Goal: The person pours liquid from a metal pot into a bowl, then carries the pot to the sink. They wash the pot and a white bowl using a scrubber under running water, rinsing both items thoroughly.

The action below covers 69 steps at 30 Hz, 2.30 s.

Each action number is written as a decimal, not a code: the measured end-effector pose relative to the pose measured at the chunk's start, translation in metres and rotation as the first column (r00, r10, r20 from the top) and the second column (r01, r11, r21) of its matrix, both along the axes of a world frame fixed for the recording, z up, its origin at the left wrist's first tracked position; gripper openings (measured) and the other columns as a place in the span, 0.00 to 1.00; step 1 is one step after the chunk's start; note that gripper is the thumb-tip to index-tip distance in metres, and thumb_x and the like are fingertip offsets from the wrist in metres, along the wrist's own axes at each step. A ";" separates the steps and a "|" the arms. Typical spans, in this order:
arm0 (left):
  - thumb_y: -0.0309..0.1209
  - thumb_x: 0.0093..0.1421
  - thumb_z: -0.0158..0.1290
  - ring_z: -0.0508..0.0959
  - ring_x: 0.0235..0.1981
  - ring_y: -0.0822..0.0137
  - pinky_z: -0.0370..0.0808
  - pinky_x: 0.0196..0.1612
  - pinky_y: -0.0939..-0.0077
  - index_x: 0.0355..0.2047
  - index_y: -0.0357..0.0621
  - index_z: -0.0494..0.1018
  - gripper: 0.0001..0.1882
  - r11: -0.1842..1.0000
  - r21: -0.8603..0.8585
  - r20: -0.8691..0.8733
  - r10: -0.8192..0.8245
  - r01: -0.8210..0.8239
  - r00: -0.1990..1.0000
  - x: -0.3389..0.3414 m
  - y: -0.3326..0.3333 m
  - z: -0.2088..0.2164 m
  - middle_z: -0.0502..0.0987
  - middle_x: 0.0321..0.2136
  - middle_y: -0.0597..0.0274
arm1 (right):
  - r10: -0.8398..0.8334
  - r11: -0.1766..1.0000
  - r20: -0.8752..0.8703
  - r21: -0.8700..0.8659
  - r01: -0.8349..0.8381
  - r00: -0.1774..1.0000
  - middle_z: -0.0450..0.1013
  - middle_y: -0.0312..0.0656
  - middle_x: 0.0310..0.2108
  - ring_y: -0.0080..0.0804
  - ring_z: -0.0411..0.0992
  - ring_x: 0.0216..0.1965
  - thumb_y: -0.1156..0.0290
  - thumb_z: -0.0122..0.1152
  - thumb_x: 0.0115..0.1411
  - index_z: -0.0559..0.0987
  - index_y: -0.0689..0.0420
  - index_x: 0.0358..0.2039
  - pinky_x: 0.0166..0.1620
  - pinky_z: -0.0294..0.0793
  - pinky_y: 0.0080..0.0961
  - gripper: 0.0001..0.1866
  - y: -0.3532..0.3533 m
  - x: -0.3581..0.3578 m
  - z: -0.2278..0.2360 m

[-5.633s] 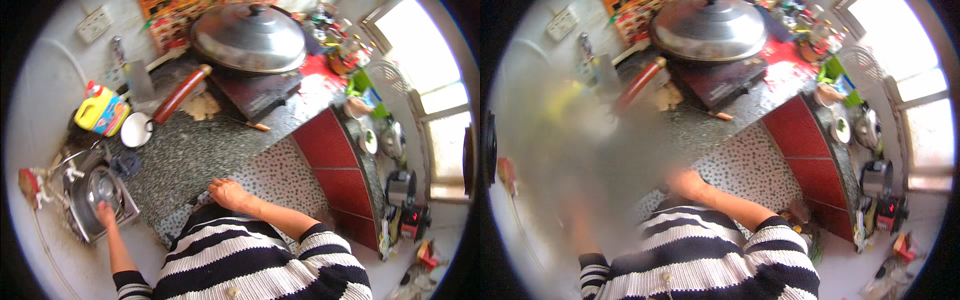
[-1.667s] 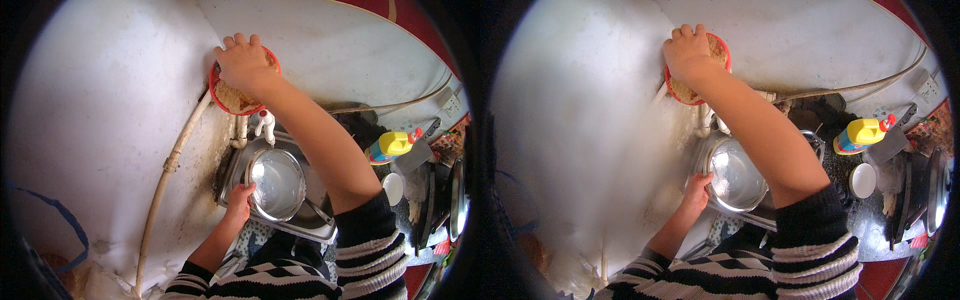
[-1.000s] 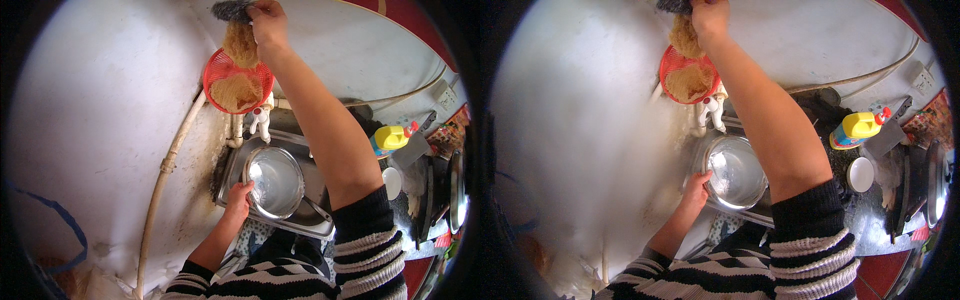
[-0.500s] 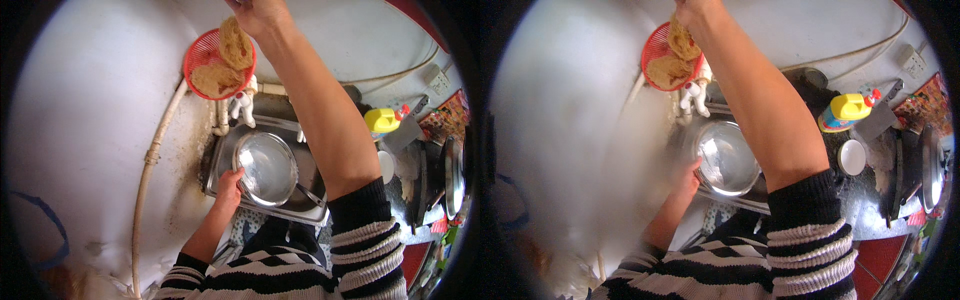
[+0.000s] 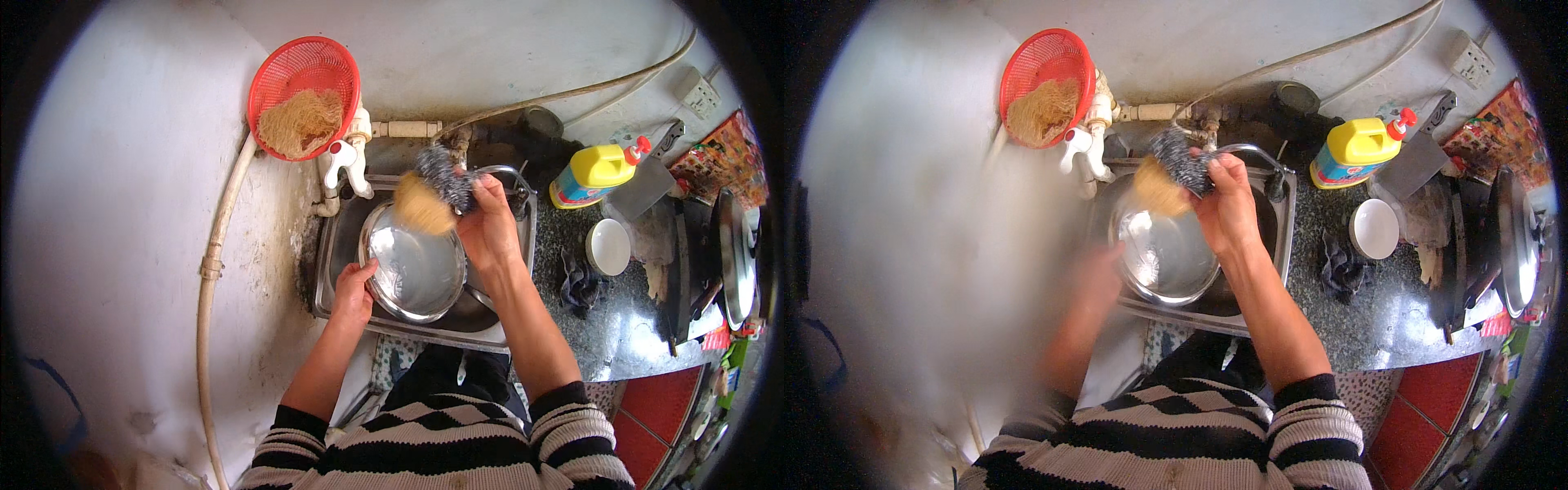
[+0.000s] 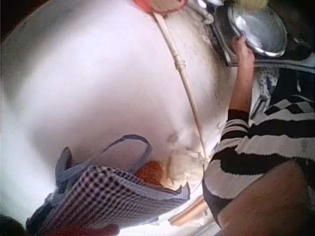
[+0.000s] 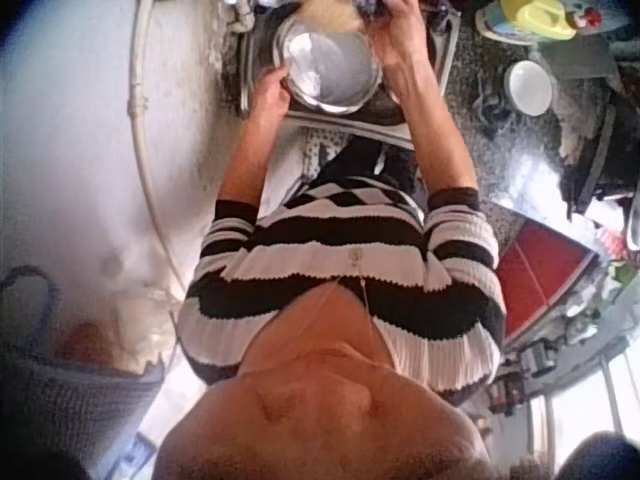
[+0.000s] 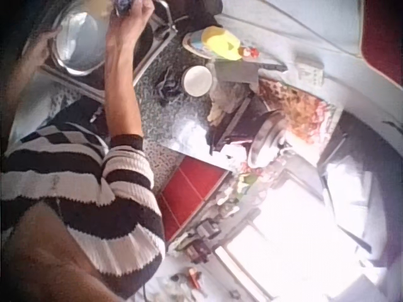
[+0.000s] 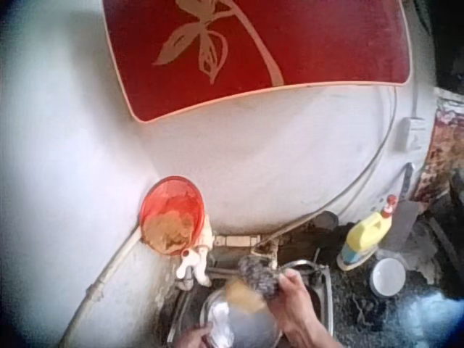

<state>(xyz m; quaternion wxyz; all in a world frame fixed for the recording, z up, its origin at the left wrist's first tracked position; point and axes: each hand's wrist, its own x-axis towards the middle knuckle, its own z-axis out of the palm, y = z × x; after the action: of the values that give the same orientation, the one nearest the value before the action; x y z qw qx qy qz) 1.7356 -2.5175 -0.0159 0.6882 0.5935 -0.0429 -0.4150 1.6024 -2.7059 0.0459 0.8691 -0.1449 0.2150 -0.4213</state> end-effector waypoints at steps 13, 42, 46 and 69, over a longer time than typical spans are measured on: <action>0.26 0.53 0.55 0.73 0.26 0.73 0.70 0.30 0.80 0.24 0.44 0.63 0.10 0.998 0.051 -0.045 -0.040 0.042 0.998 -0.006 -0.007 0.006 0.72 0.25 0.63 | -0.084 0.918 -0.622 -0.353 -0.182 0.778 0.70 0.37 0.38 0.25 0.68 0.39 0.80 0.43 0.59 0.69 0.55 0.43 0.43 0.69 0.24 0.12 0.031 -0.016 -0.108; 0.30 0.58 0.50 0.74 0.33 0.69 0.71 0.39 0.73 0.29 0.44 0.63 0.07 0.986 0.101 -0.082 -0.122 0.130 0.989 -0.004 -0.009 0.017 0.73 0.31 0.62 | -0.509 0.521 -0.796 -0.587 -0.620 0.326 0.67 0.52 0.40 0.51 0.66 0.43 0.72 0.57 0.48 0.64 0.60 0.42 0.43 0.69 0.38 0.20 0.032 0.086 -0.174; 0.30 0.58 0.50 0.74 0.33 0.69 0.71 0.39 0.73 0.29 0.44 0.63 0.07 0.992 0.028 -0.057 -0.118 0.120 0.991 -0.002 -0.011 0.009 0.73 0.31 0.62 | -0.523 0.201 -0.835 -0.314 -0.928 0.169 0.65 0.49 0.41 0.46 0.64 0.47 0.72 0.53 0.51 0.63 0.57 0.45 0.42 0.72 0.36 0.20 0.034 0.039 -0.183; 0.35 0.63 0.43 0.73 0.39 0.68 0.70 0.45 0.71 0.39 0.42 0.64 0.10 0.995 0.033 -0.061 -0.091 0.093 0.994 -0.018 -0.004 0.001 0.72 0.38 0.60 | 0.409 0.893 -0.104 0.250 -0.374 0.907 0.65 0.37 0.40 0.30 0.63 0.43 0.73 0.53 0.54 0.62 0.45 0.43 0.42 0.67 0.34 0.17 0.070 0.068 -0.098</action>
<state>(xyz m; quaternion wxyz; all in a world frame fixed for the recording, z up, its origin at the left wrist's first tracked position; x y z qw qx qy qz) 1.7177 -2.5217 -0.0147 0.6586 0.5905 -0.0422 -0.4645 1.6705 -2.6358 -0.0519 0.9277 -0.1182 0.2940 -0.1977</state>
